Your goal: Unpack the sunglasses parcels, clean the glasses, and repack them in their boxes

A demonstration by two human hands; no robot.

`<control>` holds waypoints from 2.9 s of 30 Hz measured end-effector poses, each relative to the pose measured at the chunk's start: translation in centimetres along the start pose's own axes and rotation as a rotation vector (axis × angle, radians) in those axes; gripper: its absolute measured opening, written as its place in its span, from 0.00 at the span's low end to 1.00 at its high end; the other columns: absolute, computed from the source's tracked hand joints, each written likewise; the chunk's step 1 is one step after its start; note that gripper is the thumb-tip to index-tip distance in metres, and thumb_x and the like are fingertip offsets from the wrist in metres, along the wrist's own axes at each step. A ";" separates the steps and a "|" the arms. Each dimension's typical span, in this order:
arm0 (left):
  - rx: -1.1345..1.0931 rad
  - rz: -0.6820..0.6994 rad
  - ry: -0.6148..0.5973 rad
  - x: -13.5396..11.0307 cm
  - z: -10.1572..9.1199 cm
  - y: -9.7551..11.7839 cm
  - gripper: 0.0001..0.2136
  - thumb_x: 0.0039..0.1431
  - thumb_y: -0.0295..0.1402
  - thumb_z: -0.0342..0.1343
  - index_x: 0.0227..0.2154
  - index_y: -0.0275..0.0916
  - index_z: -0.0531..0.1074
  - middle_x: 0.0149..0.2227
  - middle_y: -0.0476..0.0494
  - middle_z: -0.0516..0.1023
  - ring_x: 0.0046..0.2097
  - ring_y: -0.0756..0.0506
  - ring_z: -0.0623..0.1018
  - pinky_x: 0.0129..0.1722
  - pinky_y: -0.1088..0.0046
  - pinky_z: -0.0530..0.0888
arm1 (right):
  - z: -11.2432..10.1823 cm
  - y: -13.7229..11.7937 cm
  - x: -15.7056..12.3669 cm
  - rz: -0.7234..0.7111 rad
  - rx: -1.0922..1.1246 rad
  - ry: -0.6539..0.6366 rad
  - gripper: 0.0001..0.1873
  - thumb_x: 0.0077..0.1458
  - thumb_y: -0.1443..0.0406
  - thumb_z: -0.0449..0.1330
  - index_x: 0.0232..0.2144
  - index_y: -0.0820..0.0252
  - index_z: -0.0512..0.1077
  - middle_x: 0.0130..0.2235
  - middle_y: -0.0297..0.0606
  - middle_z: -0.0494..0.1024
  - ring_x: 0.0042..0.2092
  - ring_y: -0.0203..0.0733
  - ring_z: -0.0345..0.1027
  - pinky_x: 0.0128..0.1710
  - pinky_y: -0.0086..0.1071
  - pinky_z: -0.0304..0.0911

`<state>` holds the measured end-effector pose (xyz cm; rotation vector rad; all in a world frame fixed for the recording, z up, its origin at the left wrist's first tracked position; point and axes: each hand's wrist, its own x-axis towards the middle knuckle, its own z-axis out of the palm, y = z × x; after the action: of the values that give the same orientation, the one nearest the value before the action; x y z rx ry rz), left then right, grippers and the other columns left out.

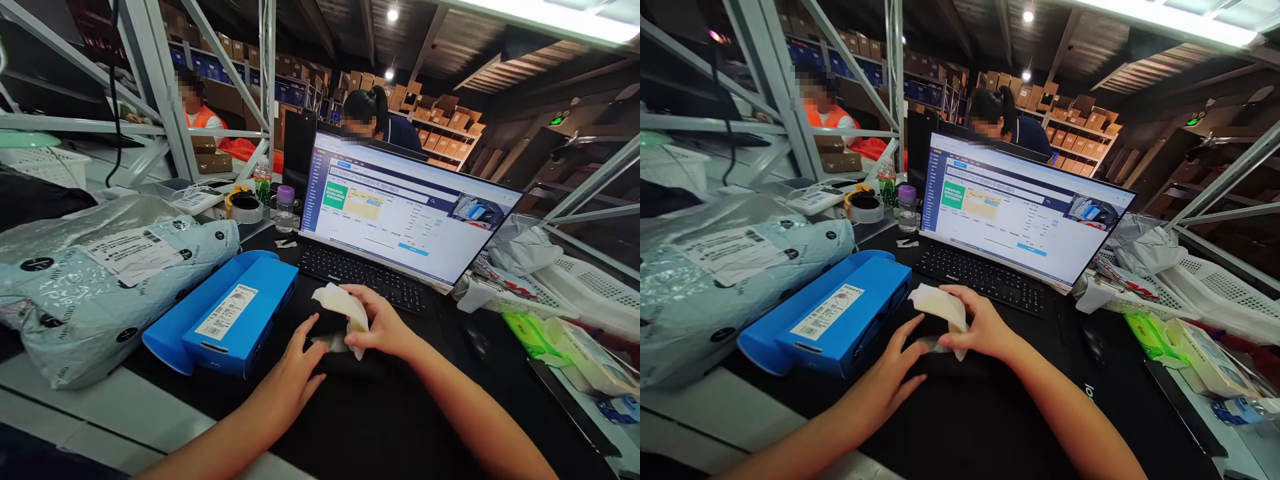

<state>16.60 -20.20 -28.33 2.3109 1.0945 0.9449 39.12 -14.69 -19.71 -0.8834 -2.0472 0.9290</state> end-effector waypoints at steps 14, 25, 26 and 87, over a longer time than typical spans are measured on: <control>0.205 0.084 0.253 -1.3 2.6 0.0 0.27 0.57 0.16 0.51 0.54 0.51 0.72 0.66 0.40 0.54 0.66 0.33 0.62 0.59 0.47 0.73 | 1.8 -2.0 -1.1 0.003 -0.565 -0.094 0.40 0.52 0.63 0.67 0.66 0.57 0.61 0.62 0.50 0.72 0.60 0.53 0.69 0.59 0.48 0.65; 0.397 0.146 0.113 -0.6 0.3 1.3 0.22 0.54 0.17 0.52 0.49 0.44 0.73 0.57 0.38 0.74 0.64 0.34 0.67 0.63 0.44 0.66 | -1.7 -0.6 -3.3 0.028 0.307 0.093 0.37 0.48 0.50 0.72 0.57 0.56 0.70 0.31 0.33 0.76 0.37 0.45 0.76 0.48 0.50 0.73; 0.377 0.137 0.109 -0.5 0.5 1.2 0.22 0.53 0.17 0.52 0.49 0.44 0.72 0.58 0.38 0.72 0.66 0.33 0.64 0.64 0.42 0.64 | -2.1 -0.7 -3.2 0.072 0.331 0.013 0.37 0.47 0.50 0.72 0.56 0.57 0.70 0.32 0.33 0.76 0.36 0.45 0.76 0.46 0.48 0.73; 0.145 0.101 0.098 -0.3 -1.4 -1.3 0.20 0.57 0.35 0.64 0.49 0.42 0.63 0.47 0.41 0.72 0.51 0.37 0.74 0.57 0.46 0.72 | -0.4 -2.9 -3.4 0.089 -0.561 -0.523 0.26 0.70 0.53 0.50 0.65 0.52 0.66 0.63 0.50 0.70 0.66 0.54 0.60 0.65 0.48 0.56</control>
<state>14.79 -19.51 -28.24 2.4804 1.1279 1.0590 40.31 -18.74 -18.22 -1.1073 -2.8211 0.6797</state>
